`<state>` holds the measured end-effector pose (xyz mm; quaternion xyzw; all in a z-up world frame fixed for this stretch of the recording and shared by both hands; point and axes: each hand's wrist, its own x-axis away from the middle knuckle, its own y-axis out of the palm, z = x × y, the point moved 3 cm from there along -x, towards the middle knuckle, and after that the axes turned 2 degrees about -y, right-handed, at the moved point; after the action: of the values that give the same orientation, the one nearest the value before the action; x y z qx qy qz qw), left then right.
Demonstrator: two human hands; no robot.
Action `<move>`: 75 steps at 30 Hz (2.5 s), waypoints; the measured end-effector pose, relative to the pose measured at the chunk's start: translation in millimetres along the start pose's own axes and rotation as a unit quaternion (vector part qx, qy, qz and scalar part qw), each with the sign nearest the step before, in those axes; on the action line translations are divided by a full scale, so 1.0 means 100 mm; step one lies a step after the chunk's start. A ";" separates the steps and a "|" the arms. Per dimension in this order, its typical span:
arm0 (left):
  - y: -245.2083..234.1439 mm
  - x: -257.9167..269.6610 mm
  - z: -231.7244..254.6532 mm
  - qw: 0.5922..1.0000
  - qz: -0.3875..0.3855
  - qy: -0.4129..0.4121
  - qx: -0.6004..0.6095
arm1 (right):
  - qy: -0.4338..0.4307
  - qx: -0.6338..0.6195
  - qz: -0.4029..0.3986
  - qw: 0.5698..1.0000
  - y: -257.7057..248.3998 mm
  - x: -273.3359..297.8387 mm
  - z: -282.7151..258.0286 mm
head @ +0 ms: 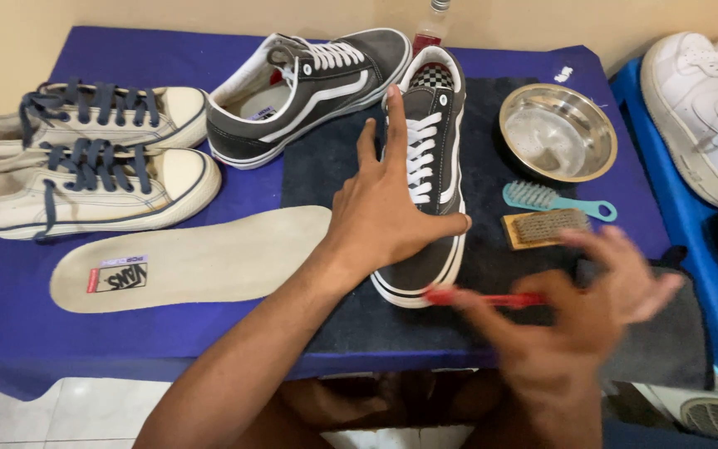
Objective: The person scrubs the white rubber sole and midsole of a grey Vans sneaker using a red toothbrush, then wipes the shoe with a grey cloth. The person repeats the scrubbing on the same shoe.
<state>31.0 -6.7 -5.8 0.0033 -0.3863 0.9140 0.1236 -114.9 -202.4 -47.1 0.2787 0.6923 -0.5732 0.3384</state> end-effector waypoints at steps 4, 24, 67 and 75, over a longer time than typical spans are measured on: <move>-0.03 0.03 0.02 1.000 0.002 0.006 0.001 | 0.012 -0.070 -0.011 0.997 -0.05 -0.08 -0.28; -0.05 0.04 0.02 1.000 -0.006 -0.011 0.011 | 0.031 -0.069 -0.067 0.995 -0.11 -0.25 -0.21; 0.00 0.00 0.00 0.999 -0.017 -0.003 -0.046 | 0.025 -0.090 -0.062 0.994 0.01 -0.02 -0.12; -0.04 -0.02 0.03 0.999 -0.008 -0.029 -0.018 | 0.155 -0.341 -0.032 0.927 0.27 0.17 0.16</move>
<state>33.4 -6.4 -1.1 0.0304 -0.4065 0.9053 0.1196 -102.3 -212.7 -78.0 0.2101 0.8982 -0.2628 0.2828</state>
